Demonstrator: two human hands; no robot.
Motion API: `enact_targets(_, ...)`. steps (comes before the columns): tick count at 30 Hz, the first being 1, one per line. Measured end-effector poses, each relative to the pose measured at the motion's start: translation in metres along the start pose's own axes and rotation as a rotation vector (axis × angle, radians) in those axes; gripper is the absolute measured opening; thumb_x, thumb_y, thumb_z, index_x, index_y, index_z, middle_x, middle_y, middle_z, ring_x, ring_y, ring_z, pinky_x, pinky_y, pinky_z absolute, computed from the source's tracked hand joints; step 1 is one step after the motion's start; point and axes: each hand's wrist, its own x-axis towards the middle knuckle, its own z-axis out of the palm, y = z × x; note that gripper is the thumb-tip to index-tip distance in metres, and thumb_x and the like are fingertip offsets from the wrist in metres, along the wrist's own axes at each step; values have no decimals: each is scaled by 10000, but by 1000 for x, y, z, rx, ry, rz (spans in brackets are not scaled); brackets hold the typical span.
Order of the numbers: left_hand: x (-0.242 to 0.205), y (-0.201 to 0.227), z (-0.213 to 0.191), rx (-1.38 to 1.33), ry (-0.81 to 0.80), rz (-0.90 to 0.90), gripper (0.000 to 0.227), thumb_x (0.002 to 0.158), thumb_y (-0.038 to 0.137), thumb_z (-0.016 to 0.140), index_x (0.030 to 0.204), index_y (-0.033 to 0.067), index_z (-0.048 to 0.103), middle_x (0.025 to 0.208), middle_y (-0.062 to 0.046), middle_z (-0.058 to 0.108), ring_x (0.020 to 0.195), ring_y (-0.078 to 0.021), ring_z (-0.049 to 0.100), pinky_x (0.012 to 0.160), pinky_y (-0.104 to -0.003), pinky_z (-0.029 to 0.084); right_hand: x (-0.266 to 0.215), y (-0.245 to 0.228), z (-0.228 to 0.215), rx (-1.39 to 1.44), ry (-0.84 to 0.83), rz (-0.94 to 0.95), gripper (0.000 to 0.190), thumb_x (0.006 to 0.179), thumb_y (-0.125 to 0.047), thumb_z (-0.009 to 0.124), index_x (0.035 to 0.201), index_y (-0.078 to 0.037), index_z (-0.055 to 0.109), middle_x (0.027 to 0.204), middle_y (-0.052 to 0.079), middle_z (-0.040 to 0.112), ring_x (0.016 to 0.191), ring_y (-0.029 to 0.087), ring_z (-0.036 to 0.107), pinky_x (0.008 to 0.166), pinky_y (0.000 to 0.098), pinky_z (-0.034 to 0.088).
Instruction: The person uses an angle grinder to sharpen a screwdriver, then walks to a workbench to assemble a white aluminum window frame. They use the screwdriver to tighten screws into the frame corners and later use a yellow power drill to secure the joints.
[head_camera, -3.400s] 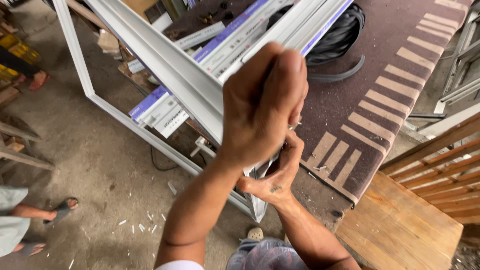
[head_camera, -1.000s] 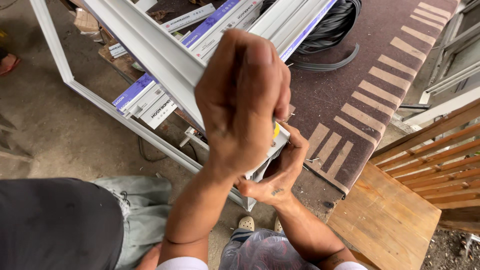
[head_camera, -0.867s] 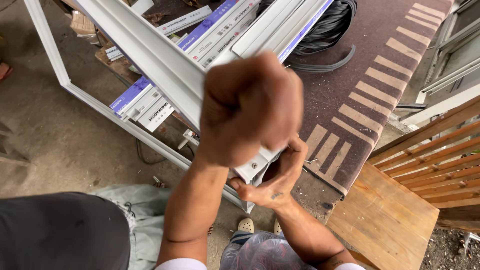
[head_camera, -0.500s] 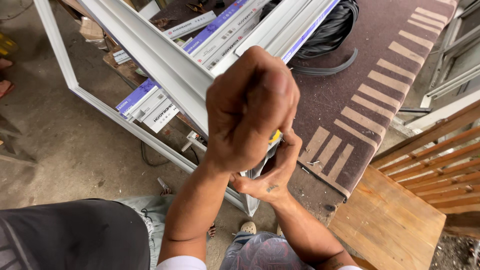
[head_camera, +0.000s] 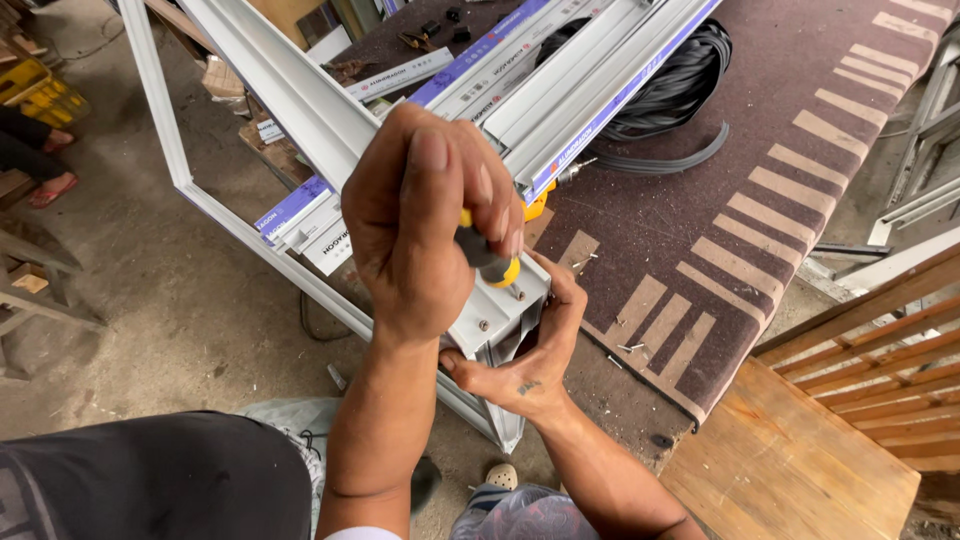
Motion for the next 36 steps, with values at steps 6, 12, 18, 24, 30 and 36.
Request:
enact_targets(6,1,-1,1,56,-10,28,403,1193,289,466,893,20,467,661,-82,506,489,-115,479,465,-254,468,1,-1,0,-79,-12,-27,1099,622,-111,961,1487,-37,288,1397,125,448,1303,202,523,1151,386,466)
enact_targets(12,1,5,5,80,40,-4,388,1182,290,475,902,20,469,663,-74,508,484,-113,479,469,-253,464,0,-2,1,-94,-19,-33,1102,628,-120,961,1502,-34,294,1397,119,441,1284,196,521,1168,383,455)
enact_targets(18,0,8,8,104,57,-12,397,1188,285,488,897,16,459,657,-82,495,469,-108,453,452,-251,443,1,-4,0,-104,-29,-43,1109,616,-127,959,1508,-33,306,1347,114,446,1261,193,521,1128,355,443)
enact_targets(24,3,7,9,96,59,5,377,1176,282,488,903,24,461,638,-77,498,448,-105,446,433,-254,444,0,-6,2,-108,-25,-40,1106,614,-121,947,1509,-27,305,1386,130,458,1276,208,532,1166,378,444)
enact_targets(30,2,7,6,65,53,-1,371,1173,274,490,903,20,473,635,-81,502,440,-107,448,425,-262,450,-1,-4,1,-58,-37,-54,1109,642,-112,951,1523,-30,282,1339,128,455,1255,203,533,1123,355,457)
enact_targets(36,3,7,6,92,77,32,380,1164,275,490,879,24,473,623,-82,516,422,-103,449,411,-253,448,0,-7,1,-99,-43,-65,1108,632,-112,950,1516,-20,288,1344,137,453,1266,205,529,1135,360,452)
